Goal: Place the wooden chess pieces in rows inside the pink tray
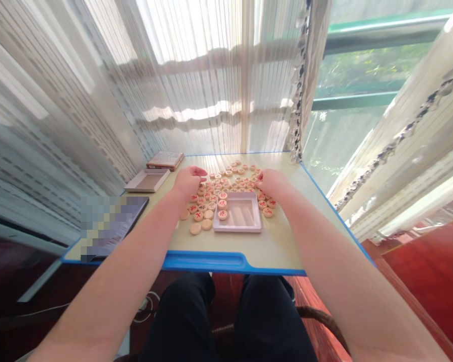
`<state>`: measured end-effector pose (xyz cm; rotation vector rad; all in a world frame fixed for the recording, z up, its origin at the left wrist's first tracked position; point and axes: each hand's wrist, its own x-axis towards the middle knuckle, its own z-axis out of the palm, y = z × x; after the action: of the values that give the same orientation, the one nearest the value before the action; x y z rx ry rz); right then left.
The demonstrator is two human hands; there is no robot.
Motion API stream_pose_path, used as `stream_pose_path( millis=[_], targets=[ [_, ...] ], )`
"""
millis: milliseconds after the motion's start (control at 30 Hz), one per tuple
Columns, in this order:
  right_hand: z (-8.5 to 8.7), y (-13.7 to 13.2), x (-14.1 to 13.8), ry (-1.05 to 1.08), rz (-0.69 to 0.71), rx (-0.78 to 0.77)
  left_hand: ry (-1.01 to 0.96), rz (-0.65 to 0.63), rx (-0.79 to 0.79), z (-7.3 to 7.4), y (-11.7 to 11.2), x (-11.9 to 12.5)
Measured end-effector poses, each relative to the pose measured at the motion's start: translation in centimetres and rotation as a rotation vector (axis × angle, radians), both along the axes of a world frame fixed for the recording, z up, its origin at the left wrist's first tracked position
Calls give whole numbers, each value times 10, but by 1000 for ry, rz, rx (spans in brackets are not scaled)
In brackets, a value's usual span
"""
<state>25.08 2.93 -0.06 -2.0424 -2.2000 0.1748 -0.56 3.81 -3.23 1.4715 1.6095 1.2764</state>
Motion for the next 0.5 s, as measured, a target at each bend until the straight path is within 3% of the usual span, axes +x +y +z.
stream_pose_path(
  millis=[200, 400, 500],
  targets=[
    [-4, 3, 3, 18, 2, 18, -60, 155, 69, 5, -2, -4],
    [-3, 2, 3, 9, 22, 28, -348, 174, -147, 16, -7, -1],
    [-3, 3, 4, 17, 28, 15, -286, 198, -145, 17, -8, -1]
  ],
)
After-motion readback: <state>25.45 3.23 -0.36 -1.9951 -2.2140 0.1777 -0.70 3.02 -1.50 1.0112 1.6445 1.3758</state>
